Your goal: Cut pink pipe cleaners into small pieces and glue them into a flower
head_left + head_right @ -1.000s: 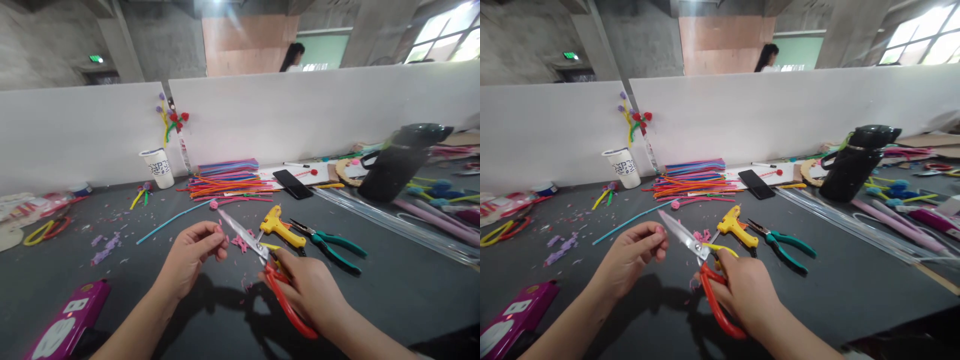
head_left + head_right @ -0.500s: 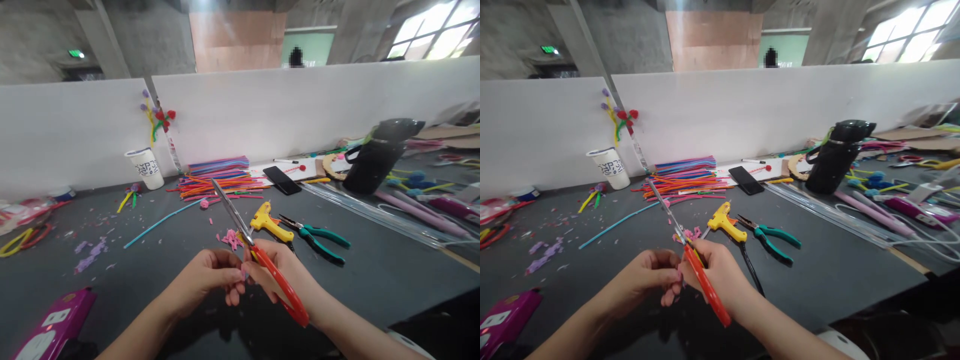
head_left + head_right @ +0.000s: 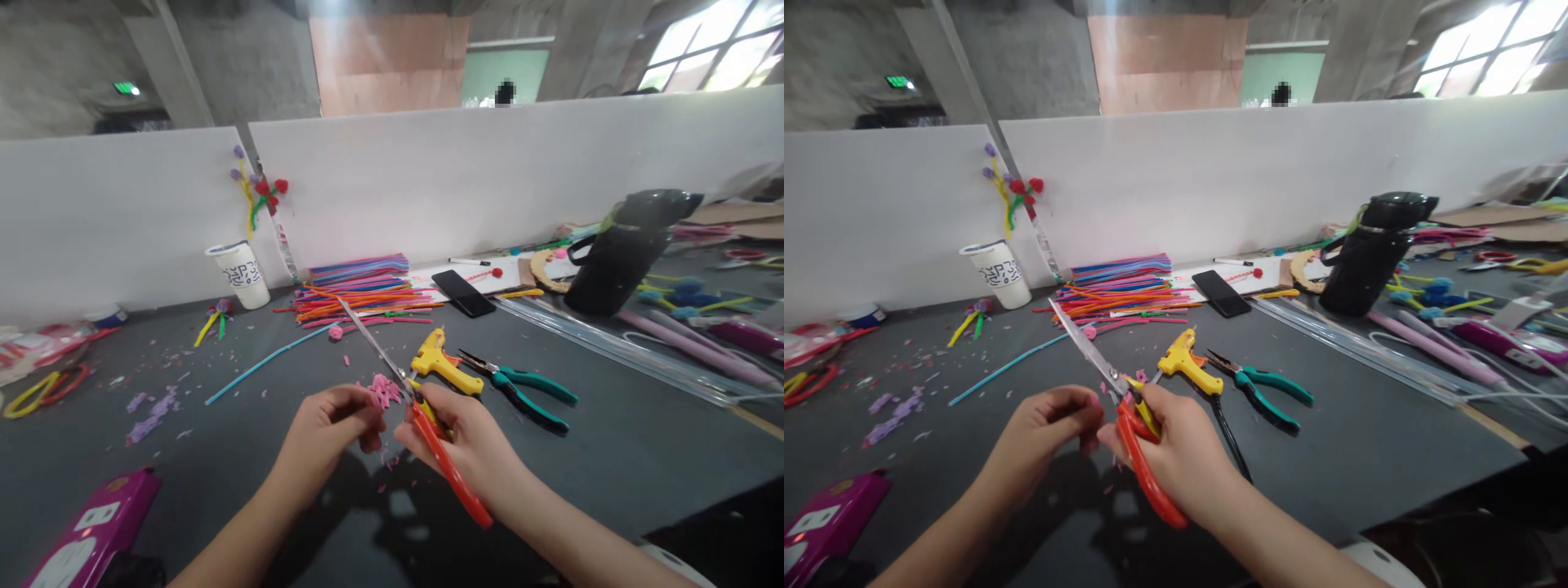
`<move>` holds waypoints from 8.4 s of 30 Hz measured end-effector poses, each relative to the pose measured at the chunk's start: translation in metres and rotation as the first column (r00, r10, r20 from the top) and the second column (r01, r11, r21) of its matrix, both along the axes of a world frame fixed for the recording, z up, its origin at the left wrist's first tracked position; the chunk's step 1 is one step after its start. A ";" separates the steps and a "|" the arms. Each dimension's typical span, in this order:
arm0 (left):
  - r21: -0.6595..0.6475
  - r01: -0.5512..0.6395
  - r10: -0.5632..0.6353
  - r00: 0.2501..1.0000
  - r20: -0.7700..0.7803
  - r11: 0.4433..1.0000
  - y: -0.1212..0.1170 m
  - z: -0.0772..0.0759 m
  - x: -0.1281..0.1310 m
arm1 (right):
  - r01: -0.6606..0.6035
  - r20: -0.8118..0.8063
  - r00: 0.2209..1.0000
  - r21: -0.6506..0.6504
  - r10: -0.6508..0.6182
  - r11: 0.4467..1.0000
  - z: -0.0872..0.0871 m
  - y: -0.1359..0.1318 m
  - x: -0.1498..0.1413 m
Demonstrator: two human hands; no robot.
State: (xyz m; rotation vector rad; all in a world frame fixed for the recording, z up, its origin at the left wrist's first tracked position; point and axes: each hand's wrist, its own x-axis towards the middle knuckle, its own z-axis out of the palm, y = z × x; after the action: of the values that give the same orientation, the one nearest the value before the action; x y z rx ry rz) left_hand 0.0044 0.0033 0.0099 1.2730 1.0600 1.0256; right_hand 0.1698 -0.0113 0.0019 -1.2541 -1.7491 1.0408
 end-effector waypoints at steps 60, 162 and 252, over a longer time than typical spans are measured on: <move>0.109 -0.185 0.150 0.951 0.272 0.977 0.002 0.012 -0.017 | -0.155 0.701 0.661 0.476 -0.267 0.866 -0.022 -0.006 0.017; 0.128 -0.099 0.078 0.983 0.164 0.987 0.004 0.010 -0.020 | -0.183 0.737 0.633 0.439 -0.236 0.880 -0.025 -0.008 0.025; 0.139 -0.075 0.051 0.985 0.166 0.988 0.002 0.011 -0.021 | -0.090 0.618 0.761 0.401 -0.196 0.912 -0.020 -0.008 0.025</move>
State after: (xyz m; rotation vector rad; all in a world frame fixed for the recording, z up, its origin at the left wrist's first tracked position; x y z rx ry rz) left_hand -0.0167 0.0058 0.0205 1.2542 0.9191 1.2515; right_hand 0.1948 -0.0189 -0.0180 -1.4680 -2.2725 0.1395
